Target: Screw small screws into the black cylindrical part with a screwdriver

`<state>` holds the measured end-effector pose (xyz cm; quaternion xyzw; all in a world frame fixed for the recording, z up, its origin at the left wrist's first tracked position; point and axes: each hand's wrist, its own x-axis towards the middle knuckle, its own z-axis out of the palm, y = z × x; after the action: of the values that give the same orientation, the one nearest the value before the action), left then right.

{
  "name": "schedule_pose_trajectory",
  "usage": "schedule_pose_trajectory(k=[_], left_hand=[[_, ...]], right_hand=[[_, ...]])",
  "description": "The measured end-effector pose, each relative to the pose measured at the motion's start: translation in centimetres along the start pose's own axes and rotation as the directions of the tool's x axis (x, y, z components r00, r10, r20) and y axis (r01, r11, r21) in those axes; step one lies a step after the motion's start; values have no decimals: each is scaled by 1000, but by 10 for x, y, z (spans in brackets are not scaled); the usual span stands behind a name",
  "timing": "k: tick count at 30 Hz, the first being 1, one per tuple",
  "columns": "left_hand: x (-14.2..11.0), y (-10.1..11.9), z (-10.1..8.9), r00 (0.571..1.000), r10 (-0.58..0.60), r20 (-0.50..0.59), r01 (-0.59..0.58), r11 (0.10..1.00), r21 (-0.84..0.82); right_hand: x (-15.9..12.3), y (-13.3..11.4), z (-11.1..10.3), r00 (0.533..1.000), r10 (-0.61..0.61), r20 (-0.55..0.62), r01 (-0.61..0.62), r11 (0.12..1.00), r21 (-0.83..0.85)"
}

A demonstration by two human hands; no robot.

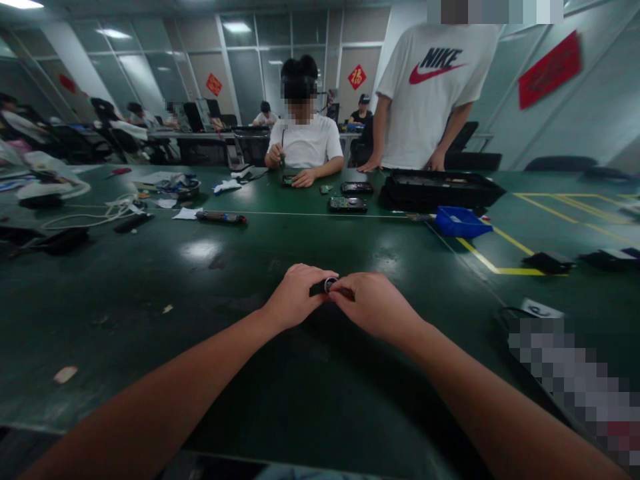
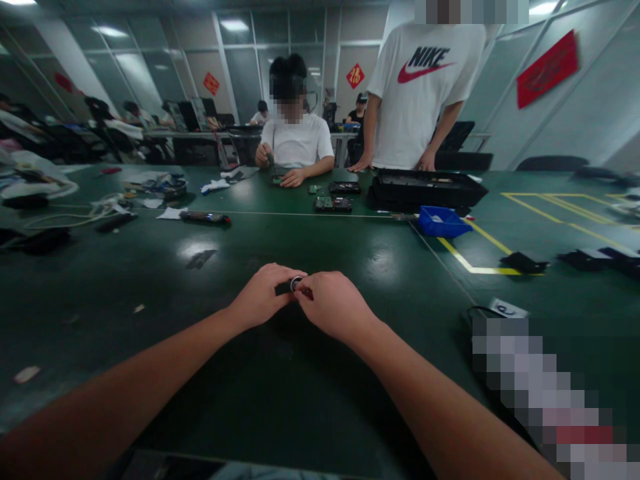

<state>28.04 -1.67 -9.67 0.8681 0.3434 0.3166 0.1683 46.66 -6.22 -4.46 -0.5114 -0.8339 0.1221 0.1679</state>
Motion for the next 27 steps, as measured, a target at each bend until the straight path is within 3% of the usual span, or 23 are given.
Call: schedule_pose_trajectory(k=[12,21,27], left_hand=[[0,-4,2,1000,4,-30,-5,1000,-17],[1,-3,1,1000,20,-3,-20,1000,-5],[1,-1,0,1000,26,11,-27,1000,6]], right_hand=[[0,-3,0,998,-63,-30,59,992,-110],[3,1,4,998,11,-57,-18,993,-113],[3,3,4,998,-7,-62,-2,988,-156]])
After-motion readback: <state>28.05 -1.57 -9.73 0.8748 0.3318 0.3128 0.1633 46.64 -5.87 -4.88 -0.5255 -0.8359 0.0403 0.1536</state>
